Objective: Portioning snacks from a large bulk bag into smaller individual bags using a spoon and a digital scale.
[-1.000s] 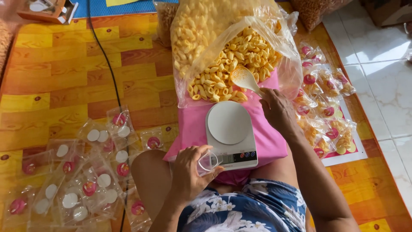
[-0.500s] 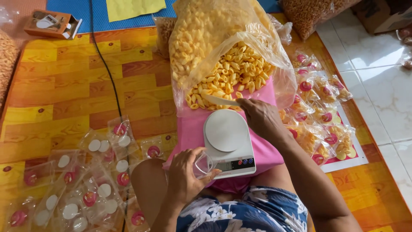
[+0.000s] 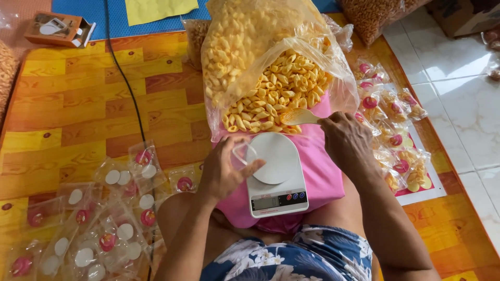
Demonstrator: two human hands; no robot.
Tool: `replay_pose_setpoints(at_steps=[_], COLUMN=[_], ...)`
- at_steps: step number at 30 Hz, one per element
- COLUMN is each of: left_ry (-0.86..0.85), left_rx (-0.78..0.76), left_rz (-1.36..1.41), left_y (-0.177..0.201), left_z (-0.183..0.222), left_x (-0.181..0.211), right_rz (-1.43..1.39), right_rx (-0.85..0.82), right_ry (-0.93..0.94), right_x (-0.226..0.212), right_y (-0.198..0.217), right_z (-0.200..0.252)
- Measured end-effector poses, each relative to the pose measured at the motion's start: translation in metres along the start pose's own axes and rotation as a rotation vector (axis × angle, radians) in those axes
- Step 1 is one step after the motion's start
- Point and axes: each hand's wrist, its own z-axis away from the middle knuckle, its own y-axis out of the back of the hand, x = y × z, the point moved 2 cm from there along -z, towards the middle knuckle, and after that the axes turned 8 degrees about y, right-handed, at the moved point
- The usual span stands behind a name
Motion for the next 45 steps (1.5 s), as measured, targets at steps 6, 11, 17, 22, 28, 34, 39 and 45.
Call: replay_pose_setpoints(at_steps=[6,11,17,22,28,34,39,45], left_ry=[0.218,0.393,0.224,0.170,0.097,0.053,-0.120,-0.146], left_rx=[-0.398,-0.147,0.052,-0.025,0.054,0.114,0.292,0.370], left_rz=[0.511,0.589,0.048,-0.084,-0.417,-0.428,-0.437,-0.435], left_y=[-0.042,-0.012,-0.018,-0.030,-0.046,-0.045,-0.040,-0.052], left_z=[-0.129,-0.135,-0.113,-0.103,-0.090,-0.079,-0.076,-0.076], left_x=[-0.038,-0.012,-0.028,-0.030,-0.028,-0.025,-0.025,-0.040], right_rz=[-0.114,-0.175,-0.249,-0.354,-0.496,-0.538,-0.506,-0.447], right_rx=[0.057,0.154,0.239,0.232,0.291,0.339,0.407,0.414], right_ry=[-0.031,-0.037,-0.049,-0.137,-0.044,-0.025,0.065,0.163], right_x=[-0.017,-0.022,-0.013,0.003,0.020,0.016,0.009,-0.008], right_y=[-0.030,-0.046,-0.061,-0.033,-0.021,-0.013,0.010,0.070], right_z=[-0.028,-0.042,-0.028,-0.005,0.007,0.008,0.012,0.019])
